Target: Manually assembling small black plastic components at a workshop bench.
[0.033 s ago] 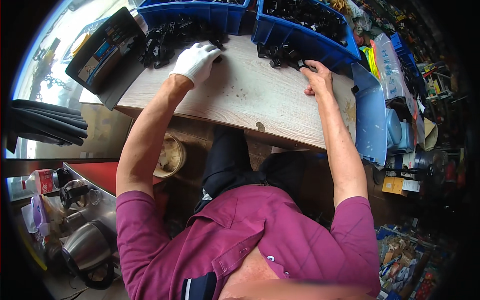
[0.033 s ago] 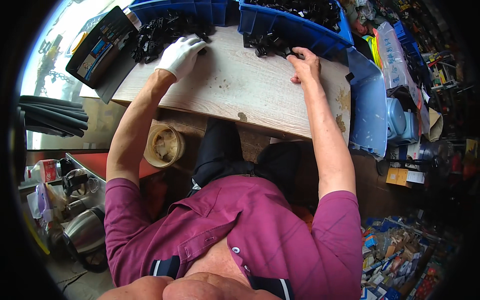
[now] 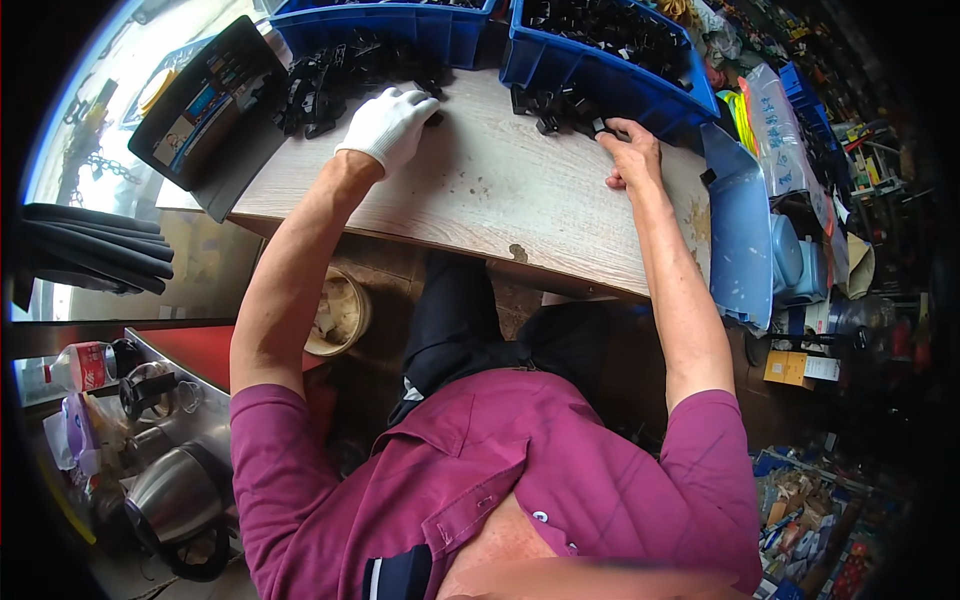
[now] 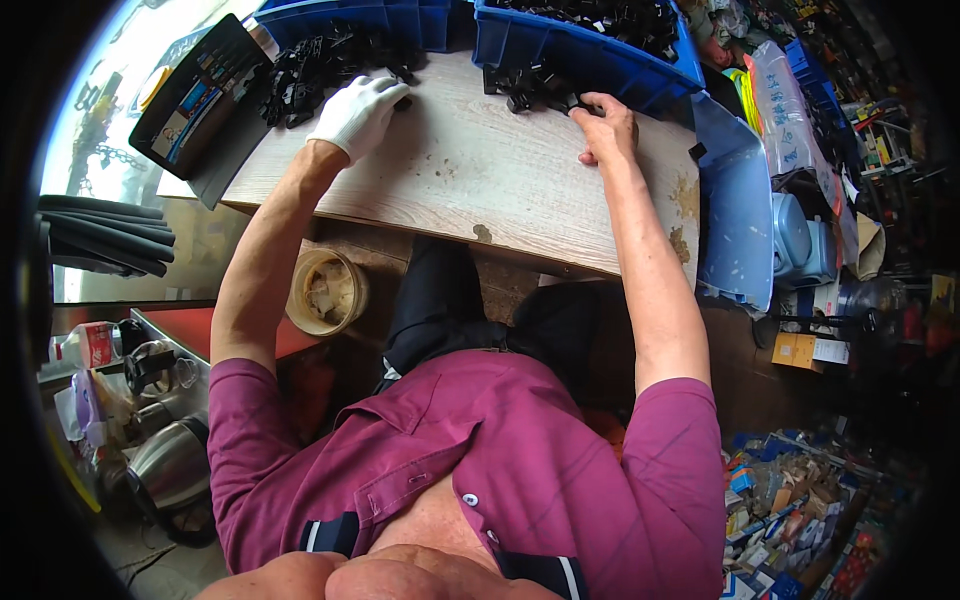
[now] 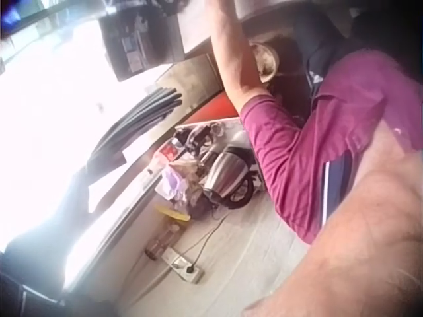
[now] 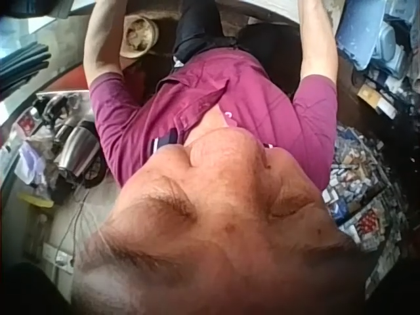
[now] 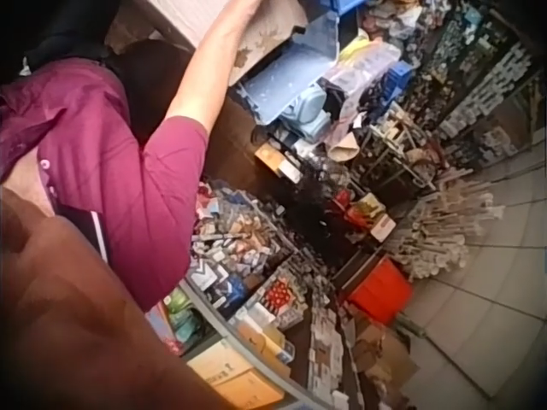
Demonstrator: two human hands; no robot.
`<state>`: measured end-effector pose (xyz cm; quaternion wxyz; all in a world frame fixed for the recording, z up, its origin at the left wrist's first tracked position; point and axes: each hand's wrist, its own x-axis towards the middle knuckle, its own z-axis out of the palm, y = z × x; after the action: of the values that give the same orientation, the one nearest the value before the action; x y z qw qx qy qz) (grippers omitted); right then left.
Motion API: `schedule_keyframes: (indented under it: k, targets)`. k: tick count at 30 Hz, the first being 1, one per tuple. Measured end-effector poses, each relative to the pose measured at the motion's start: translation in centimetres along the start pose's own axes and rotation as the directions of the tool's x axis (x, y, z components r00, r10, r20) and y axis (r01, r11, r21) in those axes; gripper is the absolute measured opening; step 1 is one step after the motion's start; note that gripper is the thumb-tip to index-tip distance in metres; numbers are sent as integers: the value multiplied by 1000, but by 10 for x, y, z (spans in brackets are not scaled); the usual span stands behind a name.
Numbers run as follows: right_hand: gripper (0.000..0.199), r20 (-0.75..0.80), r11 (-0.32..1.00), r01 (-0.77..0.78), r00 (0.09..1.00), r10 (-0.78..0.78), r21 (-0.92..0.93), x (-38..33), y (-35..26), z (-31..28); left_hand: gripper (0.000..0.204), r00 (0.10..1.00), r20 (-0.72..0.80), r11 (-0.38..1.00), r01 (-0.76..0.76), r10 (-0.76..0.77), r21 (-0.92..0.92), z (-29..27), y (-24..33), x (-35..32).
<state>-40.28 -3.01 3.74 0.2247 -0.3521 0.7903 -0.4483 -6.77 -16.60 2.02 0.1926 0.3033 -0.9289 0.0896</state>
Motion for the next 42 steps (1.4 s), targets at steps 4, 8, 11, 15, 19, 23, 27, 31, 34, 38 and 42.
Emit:
schedule_keyframes:
  k: [4, 8, 11, 15, 19, 23, 27, 31, 34, 38, 42]
  targets:
    - [31, 14, 999, -11, 1000, 12, -49, 0, -3, 2, 29, 999, -25, 997, -23, 21, -75, 3, 6, -3]
    - [26, 19, 996, 8, 1000, -7, -90, 1, 7, -2, 21, 986, -157, 993, -73, 58, -91, 4, 21, -1]
    - [24, 69, 1000, -11, 998, 12, -19, -4, 9, -7, 18, 979, -195, 989, -80, 55, -125, 6, 31, 0]
    - [21, 227, 996, -64, 973, 49, 56, -30, 2, -13, 19, 983, -177, 974, 3, -44, -228, 7, 49, -5]
    - [36, 231, 990, -71, 972, 41, 125, -44, 2, -16, 25, 974, -185, 898, 40, -133, -437, 2, 78, -5]
    - [39, 189, 988, -74, 981, 47, 135, -64, -7, -15, 28, 945, -220, 802, 68, -242, -593, 3, 101, -10]
    - [39, 189, 996, -92, 978, 88, 14, -55, -6, -13, 29, 937, -248, 737, 15, -246, -676, 6, 126, 0]
    - [34, 190, 989, -65, 978, 90, -134, -54, -8, -6, 30, 954, -226, 732, -11, -196, -682, 8, 141, 14]
    - [33, 304, 997, -42, 951, 60, -67, -61, -7, -7, 31, 970, -201, 773, -22, -137, -634, 11, 143, 25]
    - [31, 354, 997, 41, 935, -15, -68, -63, -1, -4, 29, 986, -161, 833, -116, 33, -541, 15, 147, 40]
    - [31, 332, 998, 43, 943, -22, -55, -67, -3, -5, 29, 982, -125, 841, -185, 140, -508, 15, 153, 51]
